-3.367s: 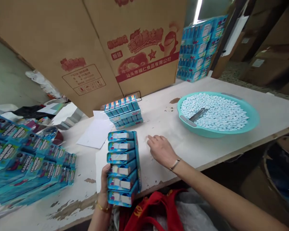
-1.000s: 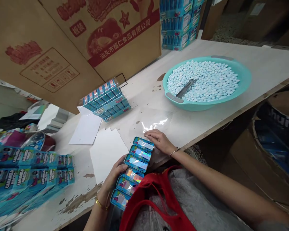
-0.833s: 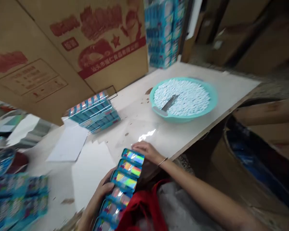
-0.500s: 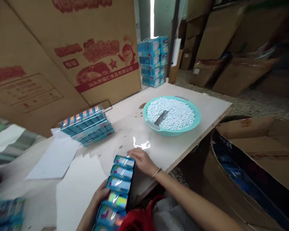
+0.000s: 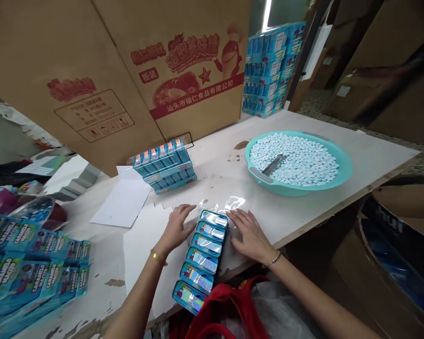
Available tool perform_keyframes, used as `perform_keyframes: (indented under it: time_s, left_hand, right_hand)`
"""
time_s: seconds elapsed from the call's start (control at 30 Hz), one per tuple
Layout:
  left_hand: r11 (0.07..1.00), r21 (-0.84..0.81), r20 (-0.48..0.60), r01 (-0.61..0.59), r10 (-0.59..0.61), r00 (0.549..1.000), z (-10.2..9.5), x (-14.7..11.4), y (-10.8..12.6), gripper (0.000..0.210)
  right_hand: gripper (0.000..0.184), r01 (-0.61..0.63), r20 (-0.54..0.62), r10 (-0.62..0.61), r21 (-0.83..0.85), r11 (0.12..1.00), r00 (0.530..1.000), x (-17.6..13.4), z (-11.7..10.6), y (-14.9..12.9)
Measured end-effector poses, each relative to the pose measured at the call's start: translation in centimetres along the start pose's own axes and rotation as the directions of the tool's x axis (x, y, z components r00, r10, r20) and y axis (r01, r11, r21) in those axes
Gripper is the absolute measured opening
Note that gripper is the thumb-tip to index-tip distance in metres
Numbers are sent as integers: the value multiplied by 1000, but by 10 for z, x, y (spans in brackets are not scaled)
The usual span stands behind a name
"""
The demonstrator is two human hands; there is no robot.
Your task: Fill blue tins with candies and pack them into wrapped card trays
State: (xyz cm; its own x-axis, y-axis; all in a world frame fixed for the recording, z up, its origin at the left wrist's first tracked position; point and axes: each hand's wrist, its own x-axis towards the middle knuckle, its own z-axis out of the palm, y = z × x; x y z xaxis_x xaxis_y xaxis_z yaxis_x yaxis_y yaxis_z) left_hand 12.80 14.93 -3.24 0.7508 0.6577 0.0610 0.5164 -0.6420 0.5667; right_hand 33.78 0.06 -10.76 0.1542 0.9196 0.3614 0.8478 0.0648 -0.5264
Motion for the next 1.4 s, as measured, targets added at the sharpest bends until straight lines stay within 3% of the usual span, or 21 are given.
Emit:
perform_keyframes:
  time_s: [0.13, 0.2, 0.37, 0.57, 0.7, 0.77, 1.0, 1.2, 1.33, 1.4]
  left_hand:
    - [975, 205, 79, -91, 76, 994, 18, 32, -5, 31]
    - [948, 300, 52, -108, 96, 994, 24, 38, -5, 20]
    - [904, 415, -88, -104, 154, 984, 27, 35, 1, 26]
    - [954, 280, -161, -104, 153, 975, 21, 27, 5, 24]
    - [996, -82, -122, 37, -46, 991, 21, 28, 7, 19]
    - [983, -152, -109, 99, -116, 987, 21, 29, 9, 21]
    - [991, 97, -247, -90, 112, 963, 17, 18, 11, 26]
    - [992, -125, -275, 11, -45, 961, 15, 13, 6, 32]
    - [996, 52, -229, -73, 84, 970, 13, -1, -5, 27]
    - [987, 132, -223, -88, 116, 968, 15, -8, -11, 24]
  right_hand:
    - [16, -98, -61, 93, -97, 990, 994, -1, 2, -5]
    - [19, -125, -102, 115, -103, 987, 988, 8, 0, -7]
    - [20, -110, -241, 90, -70, 992, 966, 31, -11, -20]
    - [23, 3, -245, -37, -140, 990, 969, 27, -19, -32]
    - [22, 22, -245, -44, -92, 995, 969, 23, -22, -35]
    - [22, 3, -263, -23, -74, 997, 964, 23, -24, -37]
    - [23, 70, -237, -102, -141, 988, 966, 21, -23, -44]
    - [23, 43, -227, -63, -92, 995, 972, 28, -15, -45]
    - [22, 104, -175, -124, -121, 987, 977, 21, -9, -49]
    - [19, 51, -173, -75, -142, 989, 982, 16, -4, -51]
